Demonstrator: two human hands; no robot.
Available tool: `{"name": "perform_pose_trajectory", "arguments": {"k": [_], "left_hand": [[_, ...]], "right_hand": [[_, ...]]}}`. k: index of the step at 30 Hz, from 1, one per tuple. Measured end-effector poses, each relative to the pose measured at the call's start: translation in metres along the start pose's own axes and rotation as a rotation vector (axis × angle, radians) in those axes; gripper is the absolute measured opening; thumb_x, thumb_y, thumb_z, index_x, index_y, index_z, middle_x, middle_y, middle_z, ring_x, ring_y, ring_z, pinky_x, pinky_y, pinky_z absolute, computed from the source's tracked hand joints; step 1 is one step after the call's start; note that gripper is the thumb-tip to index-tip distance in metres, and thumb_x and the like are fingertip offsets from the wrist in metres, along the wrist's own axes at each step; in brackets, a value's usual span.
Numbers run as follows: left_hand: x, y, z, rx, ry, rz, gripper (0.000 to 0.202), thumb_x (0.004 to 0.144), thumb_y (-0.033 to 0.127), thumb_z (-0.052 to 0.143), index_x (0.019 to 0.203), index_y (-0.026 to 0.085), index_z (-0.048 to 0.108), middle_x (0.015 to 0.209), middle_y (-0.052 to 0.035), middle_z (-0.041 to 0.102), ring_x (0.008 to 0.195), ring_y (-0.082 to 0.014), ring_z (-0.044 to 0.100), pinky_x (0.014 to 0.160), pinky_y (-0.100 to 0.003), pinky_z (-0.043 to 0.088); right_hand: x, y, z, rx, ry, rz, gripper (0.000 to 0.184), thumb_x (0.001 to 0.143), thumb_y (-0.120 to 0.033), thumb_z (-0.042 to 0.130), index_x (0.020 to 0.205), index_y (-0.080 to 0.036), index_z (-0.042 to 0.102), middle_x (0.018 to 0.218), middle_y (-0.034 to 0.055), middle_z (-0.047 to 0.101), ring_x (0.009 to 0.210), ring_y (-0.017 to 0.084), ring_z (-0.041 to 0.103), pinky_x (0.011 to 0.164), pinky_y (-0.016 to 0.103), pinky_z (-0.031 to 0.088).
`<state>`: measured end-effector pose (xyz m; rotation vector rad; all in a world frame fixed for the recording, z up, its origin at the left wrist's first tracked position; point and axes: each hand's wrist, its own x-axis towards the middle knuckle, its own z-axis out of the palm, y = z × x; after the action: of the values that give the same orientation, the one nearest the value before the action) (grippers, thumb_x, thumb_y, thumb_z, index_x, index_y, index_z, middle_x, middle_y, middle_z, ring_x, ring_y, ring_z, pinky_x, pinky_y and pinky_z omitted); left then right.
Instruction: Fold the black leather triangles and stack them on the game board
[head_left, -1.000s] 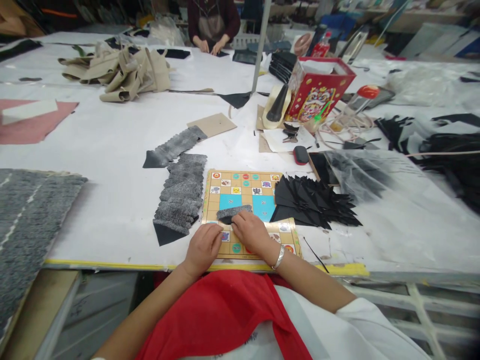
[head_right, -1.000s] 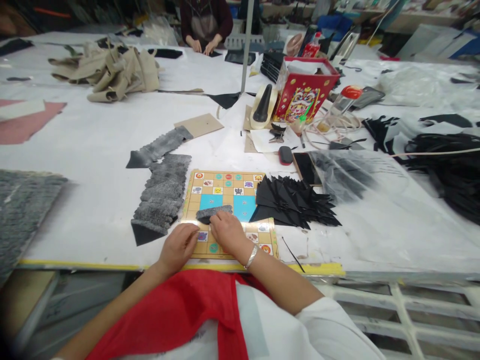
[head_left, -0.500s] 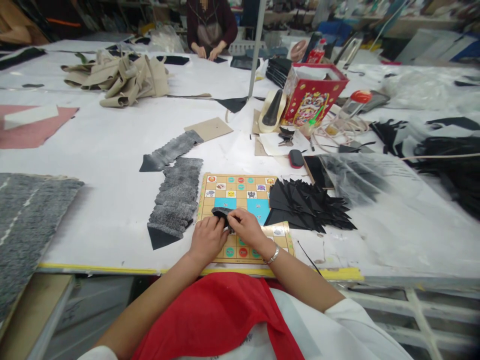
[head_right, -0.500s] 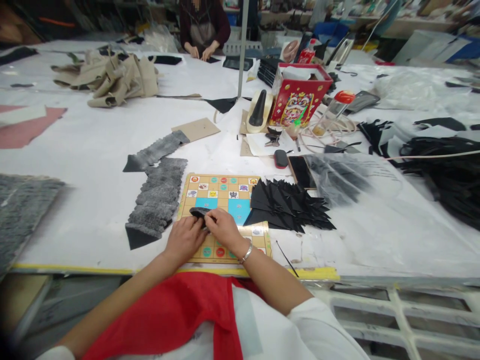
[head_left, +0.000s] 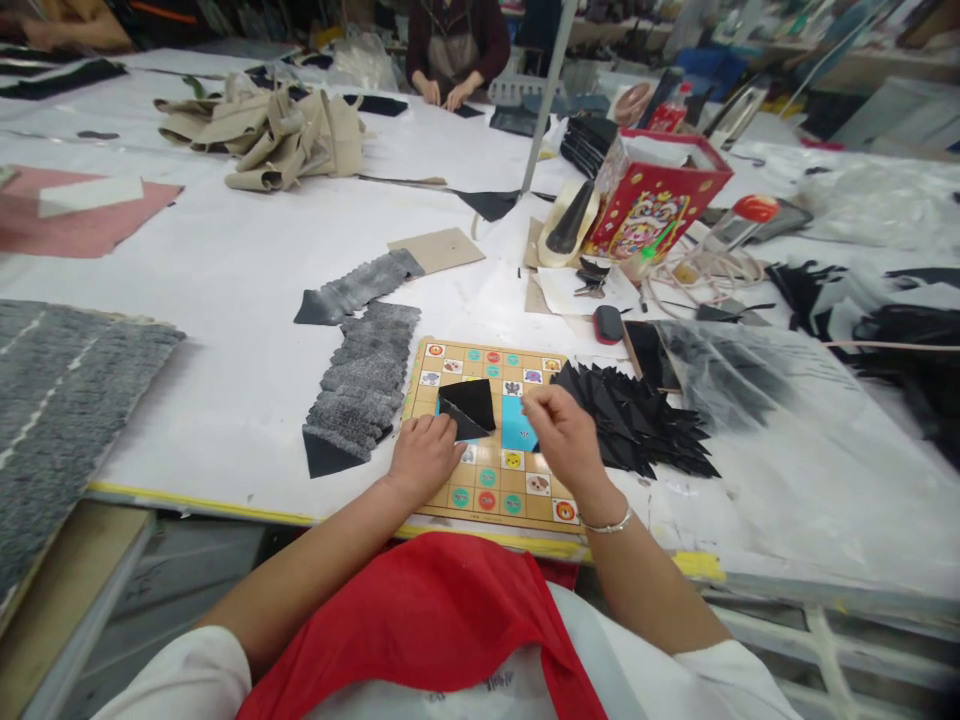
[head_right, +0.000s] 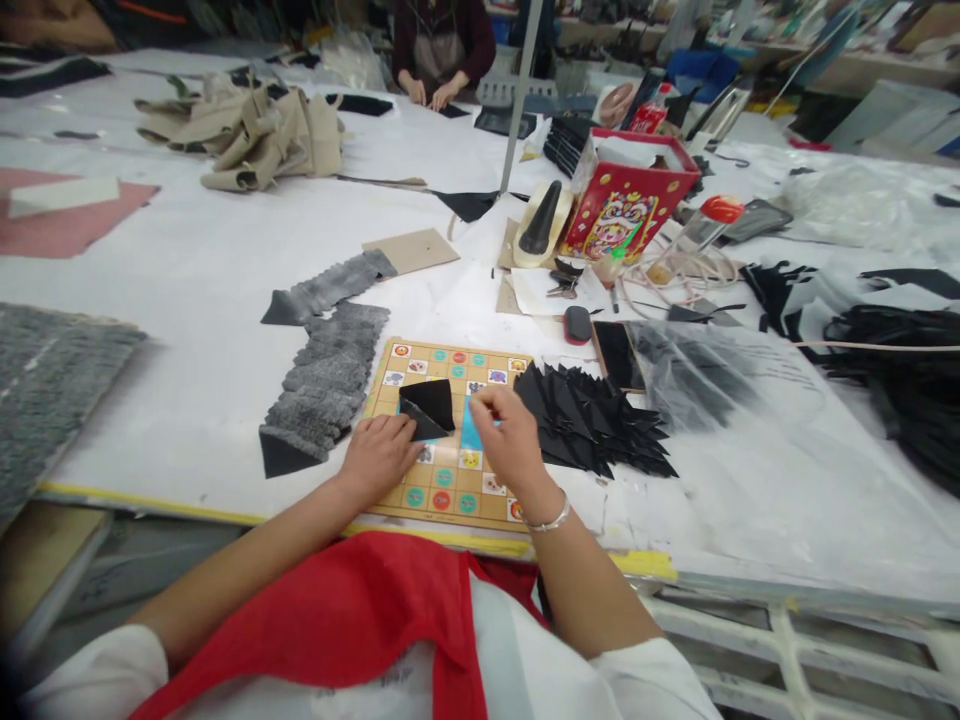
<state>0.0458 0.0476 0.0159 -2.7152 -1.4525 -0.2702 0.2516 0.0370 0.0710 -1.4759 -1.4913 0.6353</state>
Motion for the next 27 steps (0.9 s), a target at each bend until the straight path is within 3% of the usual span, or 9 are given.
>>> {"name": "perform_pose_trajectory", "arguments": {"k": [2, 5, 7, 10, 13, 16, 22, 25, 27], "left_hand": [[-0.002, -0.001, 0.001, -0.011, 0.028, -0.008, 0.033, 0.091, 0.036, 0.045, 0.114, 0.016, 0.057, 0.109, -0.01, 0.062, 0.096, -0.0265, 0.053, 0.079, -0.041, 0.036], [-0.006, -0.001, 0.002, -0.018, 0.074, -0.013, 0.031, 0.09, 0.036, 0.047, 0.113, 0.018, 0.058, 0.11, -0.0095, 0.062, 0.098, -0.0264, 0.052, 0.081, -0.041, 0.037], [-0.006, -0.001, 0.001, -0.017, 0.112, 0.005, 0.026, 0.09, 0.035, 0.049, 0.107, 0.019, 0.061, 0.114, -0.0099, 0.061, 0.102, -0.0266, 0.052, 0.083, -0.041, 0.037], [-0.003, 0.0, 0.001, -0.013, 0.19, 0.057, 0.02, 0.088, 0.031, 0.053, 0.098, 0.018, 0.063, 0.12, -0.0105, 0.058, 0.109, -0.0272, 0.049, 0.089, -0.042, 0.037], [0.002, 0.003, 0.003, -0.036, 0.218, 0.14, 0.016, 0.086, 0.027, 0.055, 0.096, 0.016, 0.062, 0.113, -0.0112, 0.061, 0.107, -0.0266, 0.051, 0.089, -0.041, 0.039], [0.005, 0.007, 0.007, -0.086, 0.173, 0.243, 0.019, 0.088, 0.028, 0.054, 0.099, 0.014, 0.06, 0.099, -0.0101, 0.063, 0.092, -0.0231, 0.056, 0.078, -0.036, 0.044], [0.012, 0.003, 0.007, -0.041, 0.327, 0.288, 0.018, 0.092, 0.02, 0.043, 0.1, 0.014, 0.058, 0.098, -0.0103, 0.062, 0.087, -0.0213, 0.054, 0.073, -0.035, 0.042], [0.021, -0.008, -0.002, -0.035, 0.382, 0.335, 0.02, 0.093, 0.017, 0.039, 0.093, 0.015, 0.059, 0.085, -0.007, 0.06, 0.079, -0.0195, 0.053, 0.07, -0.034, 0.039], [0.026, -0.014, -0.01, -0.039, 0.354, 0.397, 0.021, 0.093, 0.017, 0.038, 0.088, 0.016, 0.059, 0.079, -0.0054, 0.058, 0.076, -0.0184, 0.051, 0.069, -0.034, 0.038]], "right_hand": [[-0.005, -0.002, 0.007, -0.134, -0.159, -0.066, 0.023, 0.079, -0.036, 0.06, 0.093, -0.018, 0.058, 0.091, 0.0055, 0.061, 0.079, 0.016, 0.057, 0.07, 0.029, 0.045], [-0.007, 0.011, 0.023, -0.283, -0.178, 0.007, 0.041, 0.078, -0.036, 0.062, 0.112, -0.015, 0.052, 0.103, 0.0104, 0.06, 0.081, 0.018, 0.058, 0.073, 0.031, 0.046], [-0.002, 0.023, 0.031, -0.375, -0.153, 0.072, 0.041, 0.08, -0.036, 0.06, 0.114, -0.014, 0.052, 0.103, 0.0113, 0.061, 0.08, 0.018, 0.058, 0.074, 0.031, 0.045], [0.01, 0.033, 0.039, -0.415, -0.272, 0.114, 0.033, 0.08, -0.036, 0.061, 0.104, -0.015, 0.056, 0.089, 0.0066, 0.064, 0.075, 0.016, 0.057, 0.068, 0.027, 0.042], [0.02, 0.033, 0.047, -0.319, -0.371, 0.148, 0.017, 0.076, -0.027, 0.064, 0.088, -0.018, 0.058, 0.068, -0.001, 0.058, 0.063, 0.013, 0.052, 0.06, 0.023, 0.037], [0.024, 0.032, 0.054, -0.083, -0.322, 0.277, 0.011, 0.072, -0.021, 0.063, 0.072, -0.019, 0.053, 0.059, -0.0044, 0.051, 0.057, 0.011, 0.047, 0.056, 0.022, 0.035], [0.03, 0.033, 0.061, 0.168, -0.349, 0.45, 0.016, 0.078, -0.034, 0.05, 0.07, -0.021, 0.046, 0.045, -0.0078, 0.042, 0.04, 0.011, 0.041, 0.042, 0.022, 0.037], [0.027, 0.029, 0.066, 0.214, -0.318, 0.455, 0.02, 0.078, -0.038, 0.047, 0.067, -0.022, 0.041, 0.043, -0.0092, 0.037, 0.038, 0.01, 0.038, 0.04, 0.023, 0.035], [0.025, 0.024, 0.069, 0.216, -0.279, 0.422, 0.02, 0.076, -0.037, 0.048, 0.065, -0.022, 0.041, 0.044, -0.0089, 0.037, 0.04, 0.01, 0.037, 0.042, 0.023, 0.035]]}}
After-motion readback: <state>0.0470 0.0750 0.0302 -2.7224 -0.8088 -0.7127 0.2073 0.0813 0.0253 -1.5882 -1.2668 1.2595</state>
